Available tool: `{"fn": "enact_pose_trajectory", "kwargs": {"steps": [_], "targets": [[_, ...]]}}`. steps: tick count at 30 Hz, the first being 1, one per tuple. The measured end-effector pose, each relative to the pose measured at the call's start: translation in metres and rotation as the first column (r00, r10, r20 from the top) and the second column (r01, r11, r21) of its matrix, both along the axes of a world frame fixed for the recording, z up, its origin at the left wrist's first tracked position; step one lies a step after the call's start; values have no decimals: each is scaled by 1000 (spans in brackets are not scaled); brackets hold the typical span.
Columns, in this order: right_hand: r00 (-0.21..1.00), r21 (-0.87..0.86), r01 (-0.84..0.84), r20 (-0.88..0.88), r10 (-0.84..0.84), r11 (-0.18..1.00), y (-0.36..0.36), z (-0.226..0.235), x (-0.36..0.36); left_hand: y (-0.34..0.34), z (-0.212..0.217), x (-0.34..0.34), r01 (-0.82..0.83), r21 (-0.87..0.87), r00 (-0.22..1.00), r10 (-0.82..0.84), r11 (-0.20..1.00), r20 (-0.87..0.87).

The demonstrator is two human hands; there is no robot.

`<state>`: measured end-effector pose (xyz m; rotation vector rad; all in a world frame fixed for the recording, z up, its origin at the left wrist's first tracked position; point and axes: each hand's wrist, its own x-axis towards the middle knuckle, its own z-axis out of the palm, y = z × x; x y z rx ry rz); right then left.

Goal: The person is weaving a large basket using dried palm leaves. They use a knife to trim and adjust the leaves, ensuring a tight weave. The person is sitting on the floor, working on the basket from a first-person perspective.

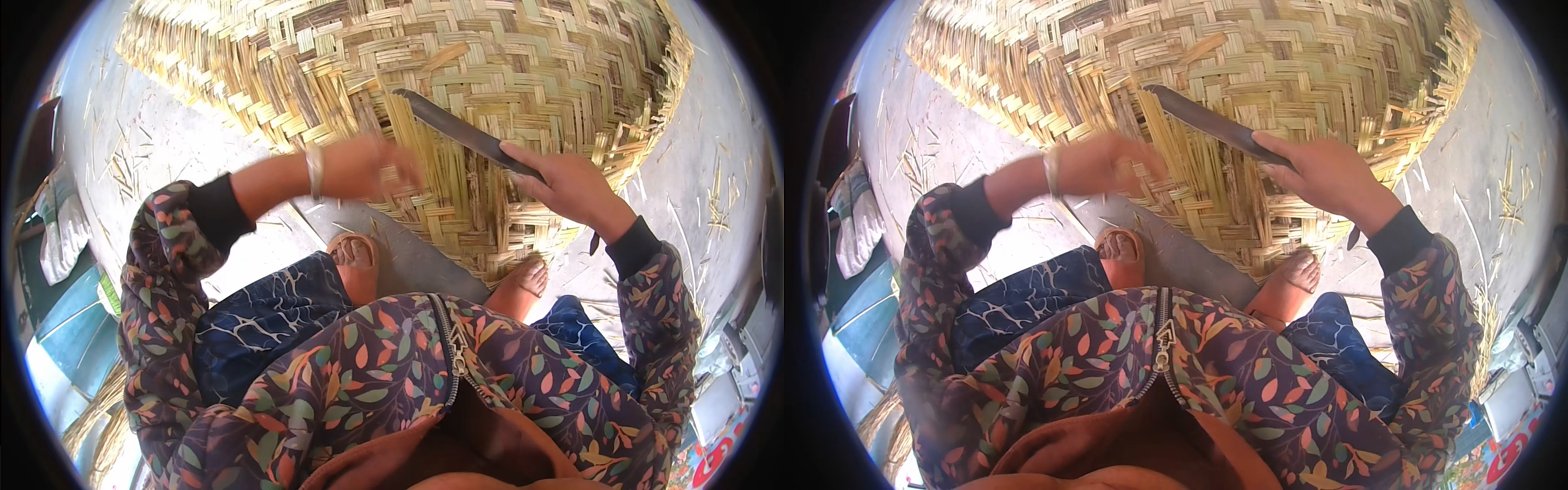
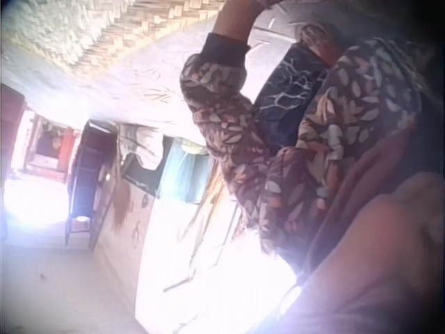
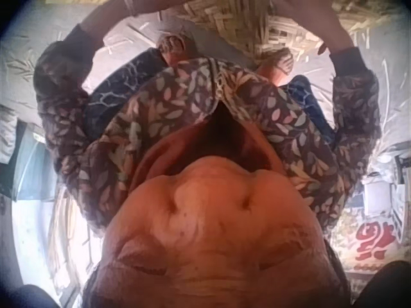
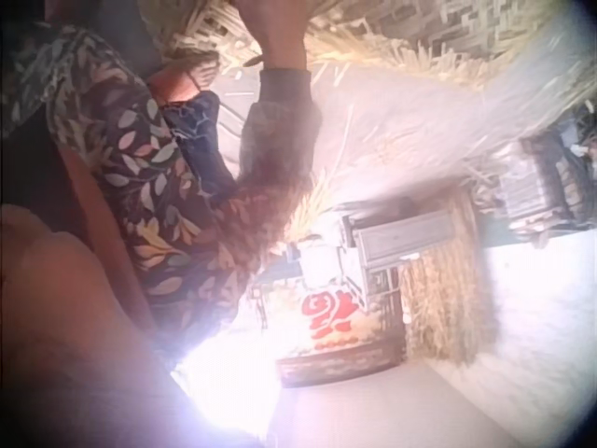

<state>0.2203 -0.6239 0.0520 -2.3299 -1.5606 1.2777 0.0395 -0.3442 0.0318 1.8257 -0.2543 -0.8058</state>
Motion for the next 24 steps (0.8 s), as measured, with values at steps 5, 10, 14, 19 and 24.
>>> {"fn": "enact_pose_trajectory", "kwargs": {"steps": [5, 10, 14, 19, 24], "targets": [[991, -102, 131, 19, -130, 986, 11, 14, -1, 69, -48, 46, -355, 549, 874, 61, 757, 482], [998, -22, -49, 37, 50, 999, 2, 10, -1, 62, -51, 68, -20, 783, 927, -282, 622, 247], [979, -52, -183, 84, 186, 982, 16, 10, -15, 62, -40, 77, 86, 843, 912, -382, 532, 148], [973, -16, -196, 119, 196, 981, 32, 3, -9, 56, -33, 87, 181, 818, 972, -226, 546, -64], [978, 30, -170, 128, 165, 985, 30, -5, -7, 55, -45, 87, 118, 813, 950, -302, 570, 74]]}}
